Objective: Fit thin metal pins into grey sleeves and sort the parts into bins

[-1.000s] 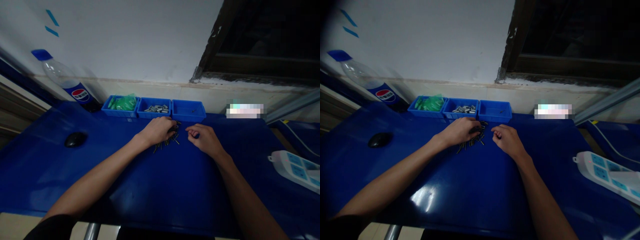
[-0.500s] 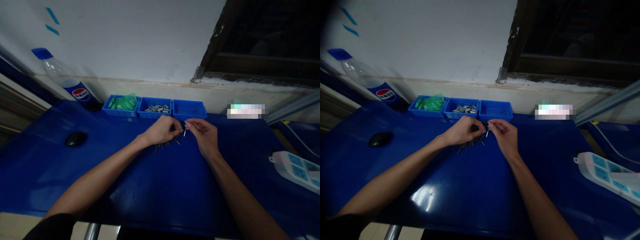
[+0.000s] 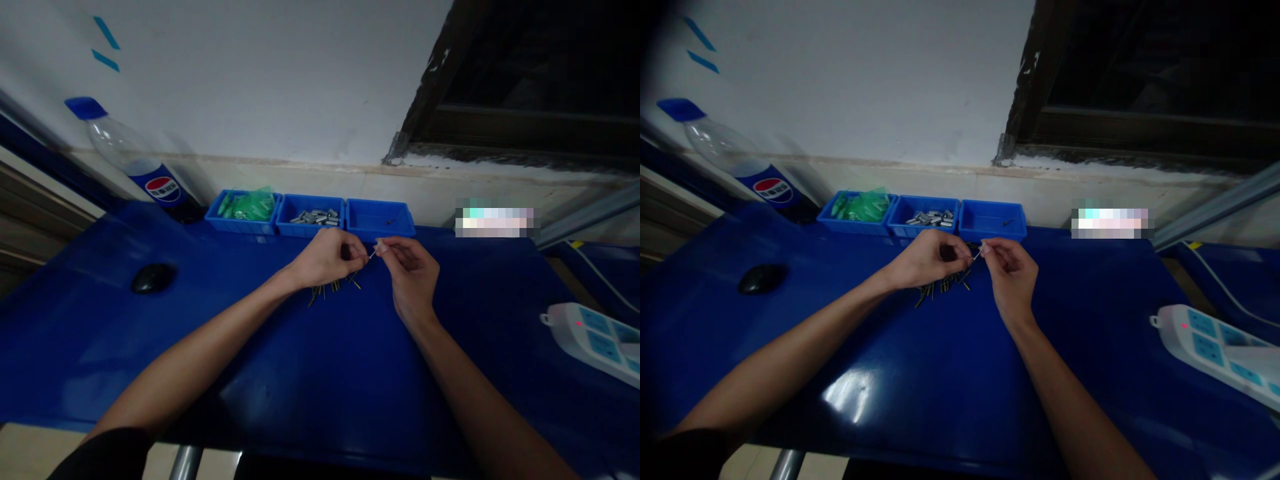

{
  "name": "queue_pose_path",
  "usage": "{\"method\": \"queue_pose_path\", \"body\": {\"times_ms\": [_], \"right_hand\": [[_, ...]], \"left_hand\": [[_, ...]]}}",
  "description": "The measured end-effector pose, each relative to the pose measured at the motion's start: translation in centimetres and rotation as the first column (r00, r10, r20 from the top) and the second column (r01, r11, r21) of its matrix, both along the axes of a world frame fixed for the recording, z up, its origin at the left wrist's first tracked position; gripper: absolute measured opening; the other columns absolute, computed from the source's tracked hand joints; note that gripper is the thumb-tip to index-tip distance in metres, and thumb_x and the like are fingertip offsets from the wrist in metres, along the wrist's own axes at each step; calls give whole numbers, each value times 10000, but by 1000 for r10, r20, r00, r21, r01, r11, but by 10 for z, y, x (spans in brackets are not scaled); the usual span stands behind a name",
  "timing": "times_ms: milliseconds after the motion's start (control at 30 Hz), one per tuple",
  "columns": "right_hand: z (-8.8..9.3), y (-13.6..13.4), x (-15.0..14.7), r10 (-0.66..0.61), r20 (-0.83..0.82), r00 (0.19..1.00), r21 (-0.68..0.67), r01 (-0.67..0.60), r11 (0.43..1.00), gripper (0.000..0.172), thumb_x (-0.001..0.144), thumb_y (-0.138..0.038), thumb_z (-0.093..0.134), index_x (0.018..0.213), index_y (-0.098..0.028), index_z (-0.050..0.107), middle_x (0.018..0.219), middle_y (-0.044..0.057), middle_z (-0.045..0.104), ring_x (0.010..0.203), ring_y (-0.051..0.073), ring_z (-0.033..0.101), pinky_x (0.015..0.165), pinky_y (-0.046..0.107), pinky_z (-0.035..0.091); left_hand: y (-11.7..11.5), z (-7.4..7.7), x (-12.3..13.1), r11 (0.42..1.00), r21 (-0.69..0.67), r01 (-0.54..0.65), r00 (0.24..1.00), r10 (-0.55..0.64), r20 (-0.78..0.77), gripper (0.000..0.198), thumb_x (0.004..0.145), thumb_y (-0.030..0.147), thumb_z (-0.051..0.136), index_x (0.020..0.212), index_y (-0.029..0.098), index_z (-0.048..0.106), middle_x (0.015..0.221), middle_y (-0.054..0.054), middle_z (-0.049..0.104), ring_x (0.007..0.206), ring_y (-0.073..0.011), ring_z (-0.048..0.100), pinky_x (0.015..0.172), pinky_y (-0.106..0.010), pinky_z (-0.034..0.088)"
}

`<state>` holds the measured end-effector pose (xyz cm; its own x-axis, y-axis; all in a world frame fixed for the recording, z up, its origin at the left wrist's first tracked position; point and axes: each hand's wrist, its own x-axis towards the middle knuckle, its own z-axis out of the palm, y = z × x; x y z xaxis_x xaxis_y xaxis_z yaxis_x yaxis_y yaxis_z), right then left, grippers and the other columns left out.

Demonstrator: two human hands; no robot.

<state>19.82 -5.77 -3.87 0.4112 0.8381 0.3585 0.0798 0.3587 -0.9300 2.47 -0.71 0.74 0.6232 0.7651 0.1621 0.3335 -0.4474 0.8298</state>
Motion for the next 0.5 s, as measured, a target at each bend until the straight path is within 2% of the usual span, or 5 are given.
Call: {"method": "queue_pose_path", "body": {"times_ms": [200, 300, 400, 500], "right_hand": [[0, 1, -3, -10, -69, 998, 43, 13, 999, 132, 820, -279, 854, 900, -247, 754, 851, 6, 801, 810, 194, 775, 851, 383, 650], [2, 1, -1, -1, -74, 997, 6, 2, 1000, 163, 795, -291, 877, 912, -243, 774, 867, 16, 810, 812, 201, 781, 846, 390, 653], [3, 3, 5, 79, -85, 993, -100, -87, 991, 197, 756, -307, 907, 907, -230, 805, 823, 24, 809, 737, 198, 773, 770, 379, 653], [3, 6, 13, 179, -145, 973, -200, -206, 958, 227, 734, -331, 928, 903, -219, 827, 809, 40, 818, 696, 196, 770, 724, 373, 648]], "left_hand": [[0, 1, -1, 999, 43, 28, 999, -26, -36, 141, 893, 221, 690, 888, 135, 802, 807, -50, 792, 719, -153, 709, 684, -268, 518], [2, 3, -3, 993, 114, 5, 999, 0, -50, 138, 906, 177, 657, 866, 134, 782, 796, -44, 781, 695, -142, 693, 680, -268, 498], [6, 4, -6, 977, 209, -34, 997, 48, -61, 127, 908, 152, 650, 857, 135, 765, 785, -43, 772, 682, -141, 683, 681, -274, 484], [8, 4, -7, 961, 274, -48, 995, 68, -66, 100, 912, 170, 676, 864, 142, 759, 783, -41, 764, 696, -147, 681, 682, -280, 475]]}}
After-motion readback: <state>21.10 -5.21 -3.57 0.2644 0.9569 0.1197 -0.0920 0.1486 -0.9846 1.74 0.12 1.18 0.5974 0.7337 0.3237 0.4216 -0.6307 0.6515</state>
